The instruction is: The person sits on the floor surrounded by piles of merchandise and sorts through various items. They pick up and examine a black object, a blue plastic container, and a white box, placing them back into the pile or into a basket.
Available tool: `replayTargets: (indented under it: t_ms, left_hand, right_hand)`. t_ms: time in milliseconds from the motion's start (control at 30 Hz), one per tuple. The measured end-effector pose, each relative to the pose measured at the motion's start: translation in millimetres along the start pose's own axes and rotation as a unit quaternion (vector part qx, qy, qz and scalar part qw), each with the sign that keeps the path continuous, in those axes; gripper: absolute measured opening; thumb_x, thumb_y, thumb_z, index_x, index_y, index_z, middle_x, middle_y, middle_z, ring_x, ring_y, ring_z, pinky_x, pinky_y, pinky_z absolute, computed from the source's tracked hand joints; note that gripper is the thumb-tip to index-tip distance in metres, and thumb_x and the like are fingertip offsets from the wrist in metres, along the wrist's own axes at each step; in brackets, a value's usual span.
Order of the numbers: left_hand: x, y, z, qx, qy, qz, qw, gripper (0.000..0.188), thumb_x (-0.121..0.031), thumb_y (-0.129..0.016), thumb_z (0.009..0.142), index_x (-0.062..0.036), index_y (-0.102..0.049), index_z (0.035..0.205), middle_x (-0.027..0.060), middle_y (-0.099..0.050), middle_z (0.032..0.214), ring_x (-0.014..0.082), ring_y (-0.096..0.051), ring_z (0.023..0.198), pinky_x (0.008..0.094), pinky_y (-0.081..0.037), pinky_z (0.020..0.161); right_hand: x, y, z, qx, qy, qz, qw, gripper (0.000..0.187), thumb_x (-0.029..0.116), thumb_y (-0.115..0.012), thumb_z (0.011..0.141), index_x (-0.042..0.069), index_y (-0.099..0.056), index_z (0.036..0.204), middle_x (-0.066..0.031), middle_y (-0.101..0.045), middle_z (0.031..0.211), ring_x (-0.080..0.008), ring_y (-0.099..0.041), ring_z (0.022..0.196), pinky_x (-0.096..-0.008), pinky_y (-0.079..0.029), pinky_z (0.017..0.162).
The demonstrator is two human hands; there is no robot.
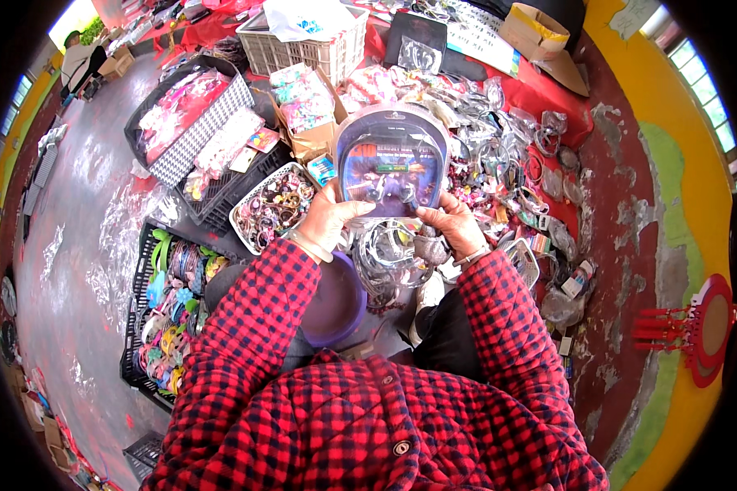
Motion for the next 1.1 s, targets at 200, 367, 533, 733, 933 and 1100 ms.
replayTargets:
  t_ms: [200,367,533,733,933,1100]
  left_hand:
    - [0,2,3,-0.073,-0.091,0.057,0.992,0.03,0.003,-0.059,0.073,-0.0019,-0.051,0.101,0.0039,-0.056,0.095,0.0143,-0.054,0.09,0.027,-0.044,0.081]
    - [-13,10,-2,-0.2,-0.137,0.103,0.965,0.017,-0.017,-0.056,0.083,-0.0028,-0.053,0.092,0.0046,-0.058,0.085,0.0119,-0.055,0.083,0.0234,-0.045,0.07]
    - [-18,-10,-9,-0.019,0.06,-0.12,0.991,0.033,-0.033,-0.05,0.085,-0.003,-0.054,0.097,0.0107,-0.06,0.091,0.0191,-0.057,0.081,0.0285,-0.046,0.068]
    - [-10,2,-9,0.136,0.031,-0.291,0.946,0.027,-0.017,-0.054,0.084,-0.0018,-0.051,0.105,0.0134,-0.06,0.095,0.0218,-0.059,0.087,0.0256,-0.051,0.062]
    - [-14,-5,-16,0.139,0.029,-0.266,0.953,0.035,0.0,-0.059,0.076,-0.0023,-0.049,0.109,0.0111,-0.056,0.105,0.0244,-0.056,0.095,0.0386,-0.05,0.078]
    - [-18,8,-14,0.158,0.03,-0.201,0.966,0.051,0.002,-0.063,0.069,-0.0047,-0.046,0.117,0.0085,-0.054,0.111,0.0236,-0.053,0.103,0.0399,-0.042,0.089]
  right_hand:
    - [-8,9,4,-0.052,0.032,0.008,0.998,0.025,-0.001,-0.062,0.075,0.004,-0.059,0.099,-0.0004,-0.062,0.084,-0.0064,-0.055,0.068,-0.0197,-0.044,0.061]
    - [-8,13,7,-0.109,0.107,-0.03,0.988,0.025,-0.002,-0.064,0.073,0.005,-0.06,0.097,0.0019,-0.061,0.079,-0.0028,-0.05,0.059,-0.0176,-0.039,0.051]
    - [-14,14,12,-0.146,0.169,-0.077,0.972,0.023,-0.002,-0.063,0.074,0.007,-0.061,0.095,0.0042,-0.059,0.073,-0.0015,-0.047,0.055,-0.0163,-0.035,0.046]
    - [-1,-2,4,-0.162,0.346,-0.359,0.852,0.046,-0.012,-0.054,0.062,0.009,-0.059,0.103,-0.0106,-0.05,0.109,-0.0173,-0.053,0.091,-0.0248,-0.043,0.077]
    - [1,2,6,-0.17,0.407,-0.314,0.841,0.049,-0.011,-0.055,0.065,0.01,-0.056,0.11,-0.0118,-0.048,0.114,-0.0188,-0.051,0.099,-0.026,-0.041,0.082]
    - [10,-2,0,-0.07,0.174,-0.007,0.982,0.064,-0.01,-0.05,0.072,0.005,-0.032,0.131,-0.0075,-0.044,0.125,-0.018,-0.046,0.109,-0.0295,-0.035,0.093]
Point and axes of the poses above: each hand's wrist, its own z-axis towards the middle knuckle, its own y-axis out of the back of the hand, x = y × z, the point moved 1 cm from there along z, towards the middle knuckle
